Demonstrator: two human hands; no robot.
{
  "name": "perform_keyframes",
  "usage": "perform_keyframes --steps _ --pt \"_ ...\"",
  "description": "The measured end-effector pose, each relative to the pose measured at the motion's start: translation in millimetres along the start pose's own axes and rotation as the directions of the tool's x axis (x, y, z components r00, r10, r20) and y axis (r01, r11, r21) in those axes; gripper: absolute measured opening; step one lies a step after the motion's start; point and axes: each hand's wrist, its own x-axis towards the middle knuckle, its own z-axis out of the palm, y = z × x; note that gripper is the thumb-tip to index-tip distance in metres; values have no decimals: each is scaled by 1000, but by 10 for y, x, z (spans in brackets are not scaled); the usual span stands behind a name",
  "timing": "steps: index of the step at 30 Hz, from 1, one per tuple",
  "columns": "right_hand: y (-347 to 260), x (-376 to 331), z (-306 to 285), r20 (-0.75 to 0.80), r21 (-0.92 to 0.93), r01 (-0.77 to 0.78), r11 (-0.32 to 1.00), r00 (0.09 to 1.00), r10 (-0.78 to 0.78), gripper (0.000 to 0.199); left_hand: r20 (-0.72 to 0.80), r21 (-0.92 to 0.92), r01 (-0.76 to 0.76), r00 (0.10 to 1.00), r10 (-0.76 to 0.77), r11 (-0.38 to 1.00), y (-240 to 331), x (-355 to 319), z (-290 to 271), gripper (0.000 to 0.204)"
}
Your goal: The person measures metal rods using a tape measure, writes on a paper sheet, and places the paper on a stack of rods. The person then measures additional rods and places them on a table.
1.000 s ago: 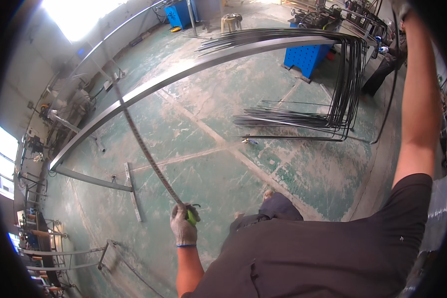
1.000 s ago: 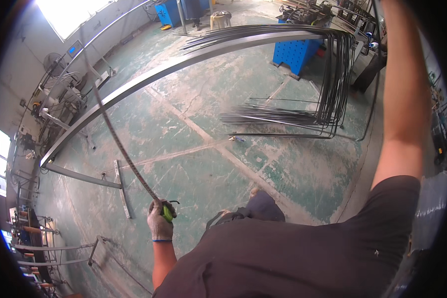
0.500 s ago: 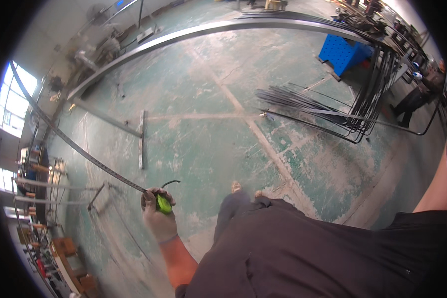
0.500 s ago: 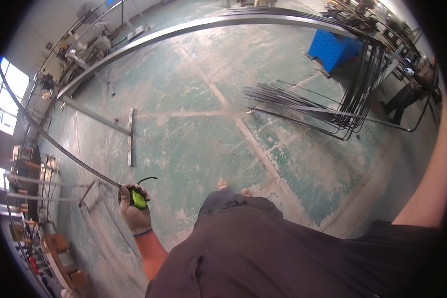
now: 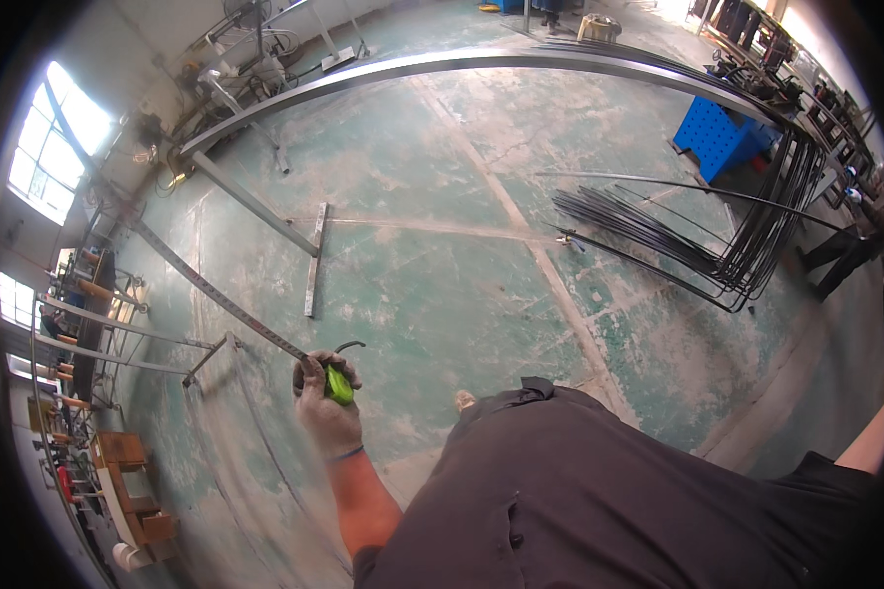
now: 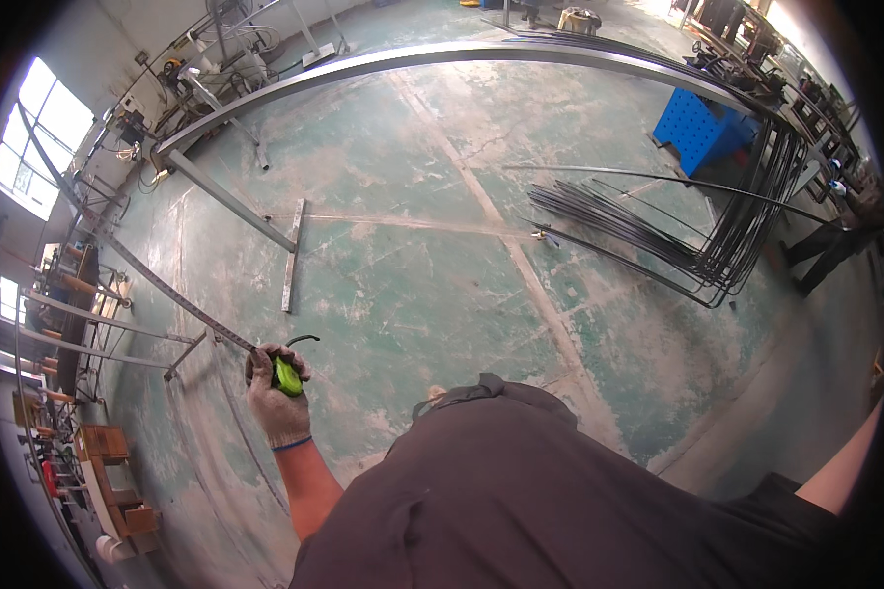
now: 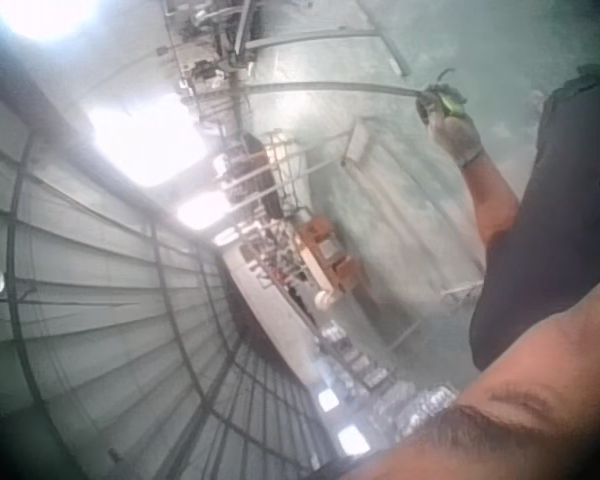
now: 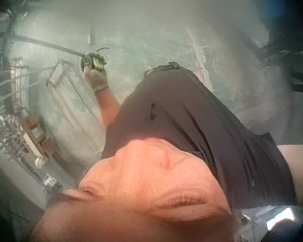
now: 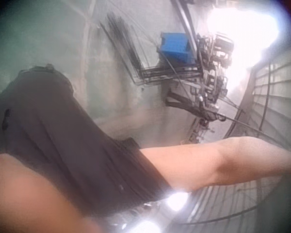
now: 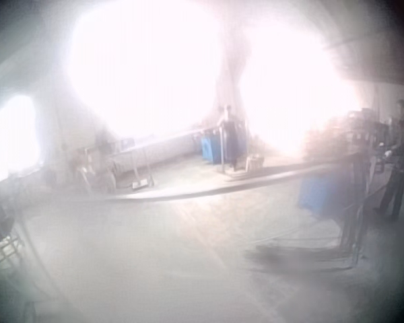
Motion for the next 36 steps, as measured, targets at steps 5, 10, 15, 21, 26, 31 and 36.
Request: perform_keyframes --steps 5,10,15,21,26,31,36 --pt "-466 215 273 37 -47 48 998 998 -47 20 16 49 -39 999 38 998 221 319 -309 34" --pt "-981 353 777 97 -86 81 993 993 -73 20 -10 21 19 1000 -19 1000 226 474 -663 33" --pt "-932 569 1149 156 -87 144 986 979 -129 21 -107 119 31 994 -18 992 363 553 -925 32" --pt "-862 705 1729 256 -107 213 971 950 -181 21 -70 45 78 995 -75 996 282 880 -683 29" --pt "-906 906 2903 426 1 367 930 841 -333 21 -142 148 36 990 -15 988 381 742 -588 30" --pt "-460 837 3823 415 143 180 973 882 -225 29 -32 158 91 996 -87 983 150 1118 -425 29" --pt "-294 1035 4784 343 194 178 965 909 -237 27 -37 147 173 985 -169 974 71 1538 -417 29"
